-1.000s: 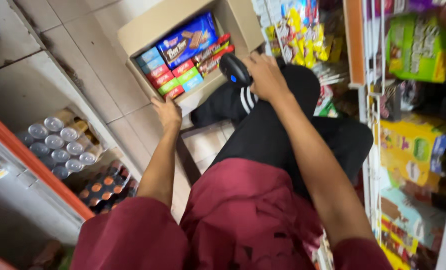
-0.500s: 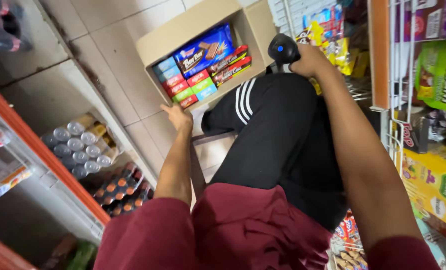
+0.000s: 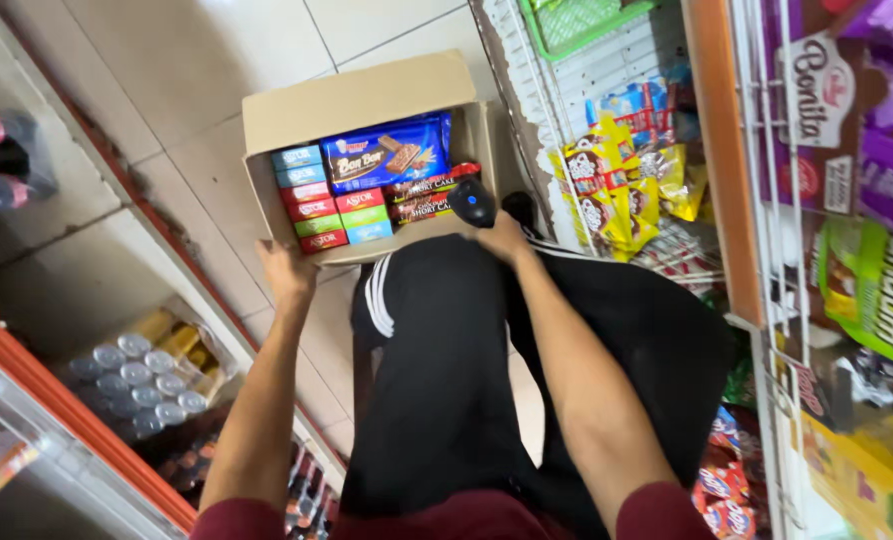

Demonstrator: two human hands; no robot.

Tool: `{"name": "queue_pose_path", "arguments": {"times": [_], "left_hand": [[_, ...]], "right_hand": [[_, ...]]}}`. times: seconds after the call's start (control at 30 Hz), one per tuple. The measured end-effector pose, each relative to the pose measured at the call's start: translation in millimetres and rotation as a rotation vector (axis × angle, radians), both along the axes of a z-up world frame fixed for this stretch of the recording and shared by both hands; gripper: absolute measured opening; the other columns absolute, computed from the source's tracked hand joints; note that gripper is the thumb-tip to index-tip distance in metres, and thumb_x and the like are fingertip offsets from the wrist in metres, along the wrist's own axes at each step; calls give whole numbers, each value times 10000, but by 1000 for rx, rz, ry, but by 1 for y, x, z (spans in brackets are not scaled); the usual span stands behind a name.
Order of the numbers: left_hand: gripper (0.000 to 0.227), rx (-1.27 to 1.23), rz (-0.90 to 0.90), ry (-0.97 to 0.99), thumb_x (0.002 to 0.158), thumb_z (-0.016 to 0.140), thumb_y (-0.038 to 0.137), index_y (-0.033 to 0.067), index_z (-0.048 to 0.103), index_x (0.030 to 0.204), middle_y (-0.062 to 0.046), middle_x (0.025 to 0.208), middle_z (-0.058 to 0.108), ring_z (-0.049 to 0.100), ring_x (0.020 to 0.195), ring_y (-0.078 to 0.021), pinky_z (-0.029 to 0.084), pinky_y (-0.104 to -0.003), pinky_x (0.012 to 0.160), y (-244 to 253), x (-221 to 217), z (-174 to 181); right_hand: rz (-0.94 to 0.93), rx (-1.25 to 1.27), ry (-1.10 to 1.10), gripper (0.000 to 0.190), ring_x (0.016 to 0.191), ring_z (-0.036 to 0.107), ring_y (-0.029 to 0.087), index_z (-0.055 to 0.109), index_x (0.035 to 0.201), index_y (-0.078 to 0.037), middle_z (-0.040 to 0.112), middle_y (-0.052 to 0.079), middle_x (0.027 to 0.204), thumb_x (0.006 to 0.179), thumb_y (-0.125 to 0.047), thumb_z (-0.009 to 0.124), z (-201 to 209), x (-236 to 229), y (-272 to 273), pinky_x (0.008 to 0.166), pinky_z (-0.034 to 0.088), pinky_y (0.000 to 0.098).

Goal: The person scans snacks with a handheld barcode scanner and places them into a cardboard box and onto supermarket shelves.

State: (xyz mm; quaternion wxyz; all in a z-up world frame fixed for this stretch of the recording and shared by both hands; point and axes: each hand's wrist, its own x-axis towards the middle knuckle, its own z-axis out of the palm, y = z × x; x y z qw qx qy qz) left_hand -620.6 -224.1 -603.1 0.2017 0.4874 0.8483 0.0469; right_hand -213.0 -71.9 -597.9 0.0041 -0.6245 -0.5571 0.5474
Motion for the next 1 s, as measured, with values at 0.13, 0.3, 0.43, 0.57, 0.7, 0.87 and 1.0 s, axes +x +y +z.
{"name": "queue_pose_path", "arguments": {"times": [0.13,0.3,0.43,0.57,0.7,0.87,1.0], "left_hand": [[488,63,-24,-36,565,932,157,-37,748,973,-293,1264,575,497,1212,-481,483,-505,943,31,-18,32],[652,104,196,-160,624,907,125,-7,629,1198,-268,1270,566,564,1110,-459,509,-530,941,85,-55,53],[677,178,165,-138,610,920,116,-27,599,1189,-259,1184,605,543,1167,-484,505,-544,940,152,-110,56],[490,444,-229,215,777,902,74,57,535,1101,-215,1162,566,553,1142,-433,454,-564,1116,215,-162,62],[627,322,215,-249,782,778,40,-11,468,1325,-308,1367,415,496,1265,-491,425,-493,1100,242,-144,145],[668,418,149,-205,791,822,94,-51,449,1326,-402,1364,328,410,1254,-558,404,-532,1066,232,-170,231],[548,175,318,-218,768,796,125,35,533,1240,-277,1296,440,480,1248,-483,430,-515,1046,238,-233,262]], "right_hand": [[-176,151,-110,426,1088,710,341,726,1136,-43,751,209,1068,786,-266,819,22,-49,15,917,547,418],[-209,257,47,400,1054,742,317,721,1133,-59,770,163,1055,763,-189,799,34,-119,91,913,555,411],[-161,290,203,483,1083,708,284,644,1224,-88,736,142,1108,760,-157,762,45,-173,177,936,534,387],[178,634,232,390,1265,602,348,729,1105,-29,760,198,1032,725,-47,816,74,-219,220,1214,266,510],[-22,630,258,389,1271,512,386,682,1147,-68,681,174,1155,774,-100,790,135,-260,201,1099,396,418],[-23,605,29,197,1049,632,345,752,895,-48,735,147,916,747,-151,832,210,-295,187,1017,458,447],[-136,593,-108,306,1006,615,376,760,942,-53,700,170,958,704,-215,863,235,-309,225,961,469,462]]}}
